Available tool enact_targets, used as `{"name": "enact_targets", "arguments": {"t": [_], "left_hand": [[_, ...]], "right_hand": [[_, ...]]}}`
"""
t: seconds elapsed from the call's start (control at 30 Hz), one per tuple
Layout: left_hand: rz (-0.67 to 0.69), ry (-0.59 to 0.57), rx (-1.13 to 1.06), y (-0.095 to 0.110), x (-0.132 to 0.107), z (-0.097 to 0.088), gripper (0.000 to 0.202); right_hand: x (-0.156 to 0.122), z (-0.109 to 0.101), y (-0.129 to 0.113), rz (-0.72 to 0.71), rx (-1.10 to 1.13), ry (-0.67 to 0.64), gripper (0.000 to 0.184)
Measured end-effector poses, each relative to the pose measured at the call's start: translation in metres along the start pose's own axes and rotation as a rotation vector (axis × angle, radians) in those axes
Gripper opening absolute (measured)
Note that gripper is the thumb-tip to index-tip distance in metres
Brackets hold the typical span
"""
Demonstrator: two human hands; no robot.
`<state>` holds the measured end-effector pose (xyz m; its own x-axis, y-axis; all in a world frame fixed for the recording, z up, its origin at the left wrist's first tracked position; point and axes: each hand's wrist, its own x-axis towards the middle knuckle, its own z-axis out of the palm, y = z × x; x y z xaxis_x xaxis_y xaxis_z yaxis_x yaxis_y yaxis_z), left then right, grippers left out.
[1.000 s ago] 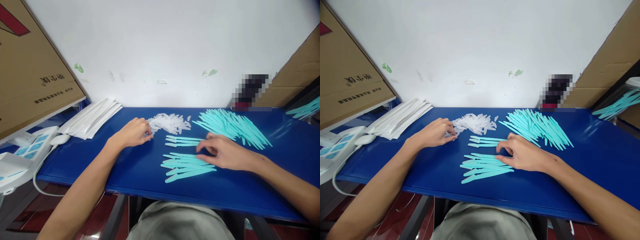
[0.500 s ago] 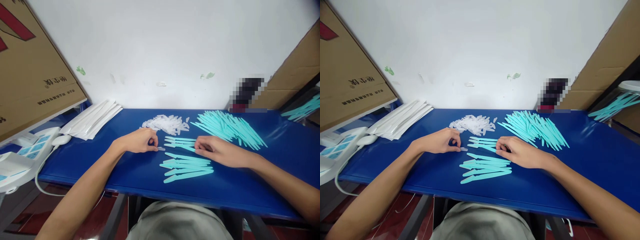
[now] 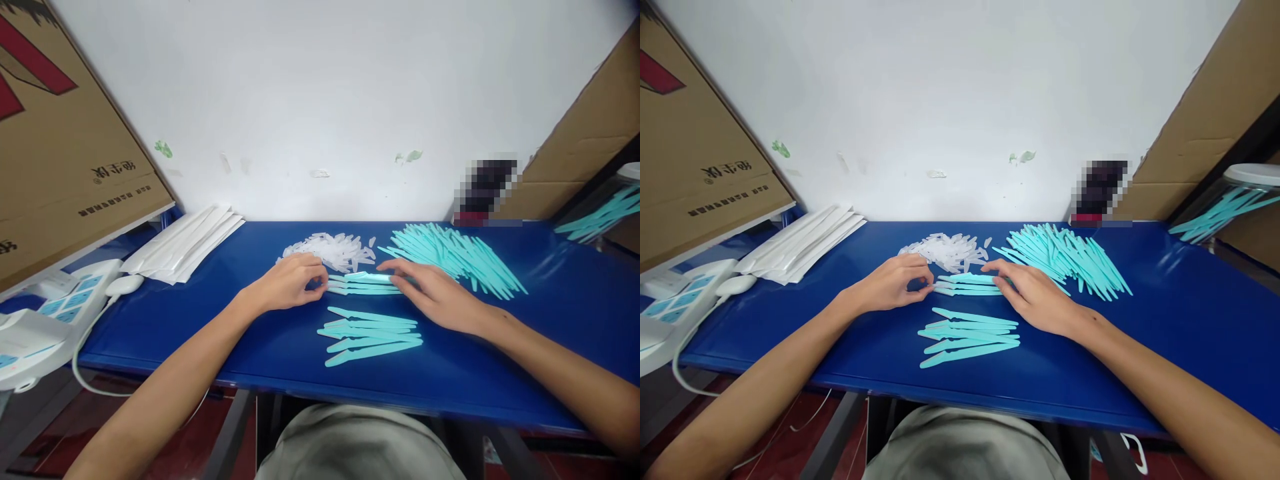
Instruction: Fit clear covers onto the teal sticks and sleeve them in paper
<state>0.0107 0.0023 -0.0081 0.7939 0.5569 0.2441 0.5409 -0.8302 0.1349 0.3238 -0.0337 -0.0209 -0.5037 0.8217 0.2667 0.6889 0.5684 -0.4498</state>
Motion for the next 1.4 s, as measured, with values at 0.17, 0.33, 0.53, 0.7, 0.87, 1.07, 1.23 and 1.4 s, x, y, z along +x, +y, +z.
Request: {"name": "enact_targets", "arguments": {"t": [0.17, 0.33, 0.53, 0.7, 0.87, 1.07, 1.23, 1.4], "left_hand": [[0.014, 0.103, 0.009, -0.002, -0.002, 0.001, 0.013], [0.039, 0.144, 0.007, -0.001, -0.001, 0.002, 0.014], [0.050, 0.181, 0.025, 0.002, 0.000, 0.002, 0.017], [0.091, 0.214, 0.027, 0.005, 0.001, 0.004, 0.019], [0.144, 0.273, -0.049, 0.015, 0.008, 0.018, 0.021], [0.111, 0.203, -0.062, 0.015, 0.010, 0.022, 0.023], [0.031, 0.143, 0.092, 0.001, 0.005, 0.010, 0.027], [-0.102, 0.007, 0.232, -0.009, 0.001, 0.011, 0.033]], "right_hand": [[0.000, 0.003, 0.001, 0.005, 0.072, -0.013, 0.038], [0.000, 0.002, 0.000, -0.001, 0.057, 0.017, 0.039], [0.000, 0.002, 0.000, -0.031, 0.021, 0.019, 0.039], [0.001, 0.006, 0.002, -0.051, -0.026, -0.012, 0.039], [0.000, 0.012, -0.003, -0.087, -0.027, -0.015, 0.041], [-0.001, 0.012, -0.007, -0.080, -0.018, -0.017, 0.040], [-0.001, 0.011, -0.005, -0.068, -0.079, -0.034, 0.041], [0.000, 0.017, 0.002, -0.114, -0.140, 0.024, 0.035]]}}
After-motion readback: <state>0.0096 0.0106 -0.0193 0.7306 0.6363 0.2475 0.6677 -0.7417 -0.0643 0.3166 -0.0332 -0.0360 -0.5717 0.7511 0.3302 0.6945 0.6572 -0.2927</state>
